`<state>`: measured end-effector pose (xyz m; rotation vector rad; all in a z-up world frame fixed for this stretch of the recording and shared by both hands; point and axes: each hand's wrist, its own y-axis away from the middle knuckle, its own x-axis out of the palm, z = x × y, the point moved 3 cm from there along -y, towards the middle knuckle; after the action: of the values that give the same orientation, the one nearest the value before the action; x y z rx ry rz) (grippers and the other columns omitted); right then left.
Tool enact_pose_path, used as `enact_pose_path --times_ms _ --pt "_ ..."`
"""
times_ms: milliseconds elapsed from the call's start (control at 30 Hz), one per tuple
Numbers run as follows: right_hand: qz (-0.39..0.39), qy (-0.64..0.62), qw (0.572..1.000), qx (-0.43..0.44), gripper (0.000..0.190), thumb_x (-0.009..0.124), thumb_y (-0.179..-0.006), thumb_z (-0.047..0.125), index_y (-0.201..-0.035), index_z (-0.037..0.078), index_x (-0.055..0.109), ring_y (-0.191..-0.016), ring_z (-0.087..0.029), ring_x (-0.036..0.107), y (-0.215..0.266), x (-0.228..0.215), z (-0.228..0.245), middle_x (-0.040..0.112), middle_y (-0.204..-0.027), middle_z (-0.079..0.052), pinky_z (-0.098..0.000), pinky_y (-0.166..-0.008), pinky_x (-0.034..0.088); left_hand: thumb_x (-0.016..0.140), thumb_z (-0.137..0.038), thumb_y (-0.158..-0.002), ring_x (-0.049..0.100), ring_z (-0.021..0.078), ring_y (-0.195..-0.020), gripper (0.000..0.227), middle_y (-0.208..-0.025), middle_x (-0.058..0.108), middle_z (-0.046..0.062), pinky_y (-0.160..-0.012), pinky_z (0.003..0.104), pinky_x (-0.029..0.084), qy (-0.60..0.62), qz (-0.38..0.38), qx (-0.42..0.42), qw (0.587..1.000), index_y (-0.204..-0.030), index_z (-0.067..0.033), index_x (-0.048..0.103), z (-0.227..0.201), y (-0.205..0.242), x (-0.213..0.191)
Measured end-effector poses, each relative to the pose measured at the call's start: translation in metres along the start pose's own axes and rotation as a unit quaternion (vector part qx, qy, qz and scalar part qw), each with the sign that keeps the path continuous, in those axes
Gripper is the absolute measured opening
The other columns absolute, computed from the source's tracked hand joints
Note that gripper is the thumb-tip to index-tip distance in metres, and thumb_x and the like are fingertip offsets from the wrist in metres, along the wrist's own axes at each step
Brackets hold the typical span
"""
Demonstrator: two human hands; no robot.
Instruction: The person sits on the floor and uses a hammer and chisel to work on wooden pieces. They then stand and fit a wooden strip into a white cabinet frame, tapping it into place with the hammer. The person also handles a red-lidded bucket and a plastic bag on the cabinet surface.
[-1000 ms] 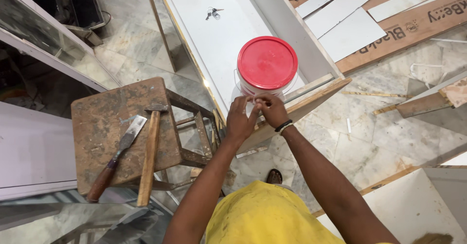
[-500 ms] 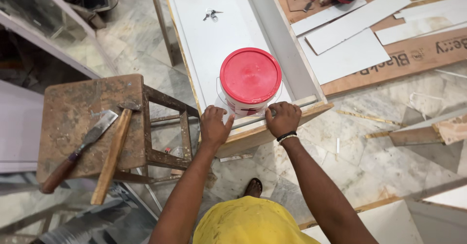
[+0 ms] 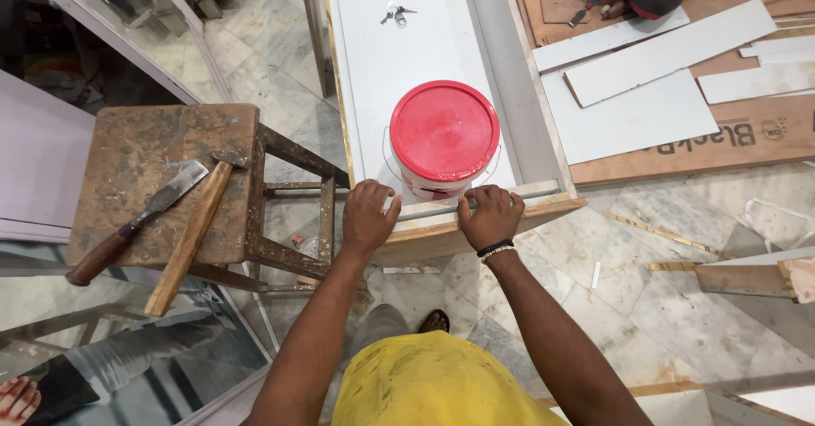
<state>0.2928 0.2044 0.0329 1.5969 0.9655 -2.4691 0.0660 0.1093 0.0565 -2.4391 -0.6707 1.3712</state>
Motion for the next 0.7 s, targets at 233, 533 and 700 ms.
enact_pose_path --times_ms 233,533,700 --pt "0.018 -0.008 1.0 0.008 0.013 0.074 -0.086 0.032 -0.091 0.021 0.073 -0.104 -0.022 0.06 -0.005 -0.006 0.003 0.066 -0.099 0.001 -0.0492 -0.104 0.034 0.078 -0.022 -0.087 0.063 0.0316 -0.105 0.022 -0.102 0.07 0.011 -0.093 0.045 0.05 0.037 0.045 -0.052 0.997 -0.101 -0.006 0.071 0.0 -0.008 -0.003" --pt "0.087 -0.054 0.995 0.017 0.02 0.077 -0.082 0.035 -0.095 0.021 0.074 -0.105 -0.02 0.063 -0.011 -0.01 -0.001 0.069 -0.1 0.002 -0.0484 -0.104 0.033 0.083 -0.02 -0.08 0.058 0.0332 -0.116 0.037 -0.118 0.064 0.011 -0.101 0.048 0.041 0.087 0.037 0.079 0.992 -0.112 -0.0068 0.07 -0.033 -0.049 0.016" --pt "0.13 -0.216 0.961 0.115 0.029 0.08 -0.085 0.026 -0.109 0.014 0.071 -0.103 -0.022 0.066 -0.034 -0.01 -0.008 0.068 -0.106 -0.004 -0.0384 -0.093 0.051 0.087 -0.024 -0.075 0.06 0.0245 -0.111 0.037 -0.109 0.064 0.003 -0.104 0.046 0.038 0.081 0.091 0.136 0.983 -0.108 -0.0134 0.071 -0.024 -0.081 0.04"
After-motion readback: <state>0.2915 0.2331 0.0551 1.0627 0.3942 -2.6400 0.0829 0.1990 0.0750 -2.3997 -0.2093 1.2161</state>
